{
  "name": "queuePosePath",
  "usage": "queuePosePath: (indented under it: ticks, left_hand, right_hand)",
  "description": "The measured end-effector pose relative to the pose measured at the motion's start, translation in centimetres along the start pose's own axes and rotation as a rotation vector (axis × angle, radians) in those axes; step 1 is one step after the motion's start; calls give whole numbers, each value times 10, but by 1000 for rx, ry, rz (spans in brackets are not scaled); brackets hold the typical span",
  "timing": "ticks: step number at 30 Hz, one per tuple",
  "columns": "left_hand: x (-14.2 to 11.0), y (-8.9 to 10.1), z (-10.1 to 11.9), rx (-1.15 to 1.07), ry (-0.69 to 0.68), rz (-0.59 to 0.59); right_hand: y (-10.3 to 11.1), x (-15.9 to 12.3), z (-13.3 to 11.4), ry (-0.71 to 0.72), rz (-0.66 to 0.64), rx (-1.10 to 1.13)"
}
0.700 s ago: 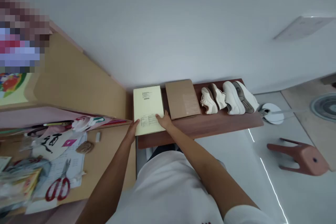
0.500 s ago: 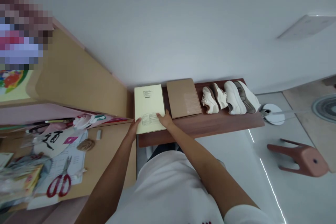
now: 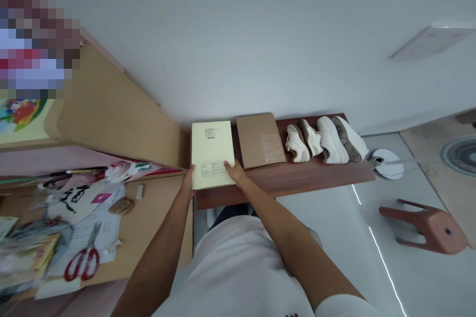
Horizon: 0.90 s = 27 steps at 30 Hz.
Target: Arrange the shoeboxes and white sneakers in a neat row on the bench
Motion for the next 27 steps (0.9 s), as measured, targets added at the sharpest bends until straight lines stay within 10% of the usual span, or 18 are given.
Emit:
queuePosePath:
  ticks: [13, 27]
  left_hand:
    - [-37, 4, 38, 135, -109, -40]
    - [-61, -40, 46, 465, -479, 16]
  right_hand:
    - [10, -14, -9, 117, 17, -127]
    - [-17, -37, -52, 182, -174, -30]
Point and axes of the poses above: each hand's wrist, its own x-axis towards the middle knuckle, its own y-axis out of the back of the hand, z = x × y, the point moved 4 cm from there along x, towards the middle knuckle, and after that the axes turned 15 degrees about -x, right-handed, at the moved point
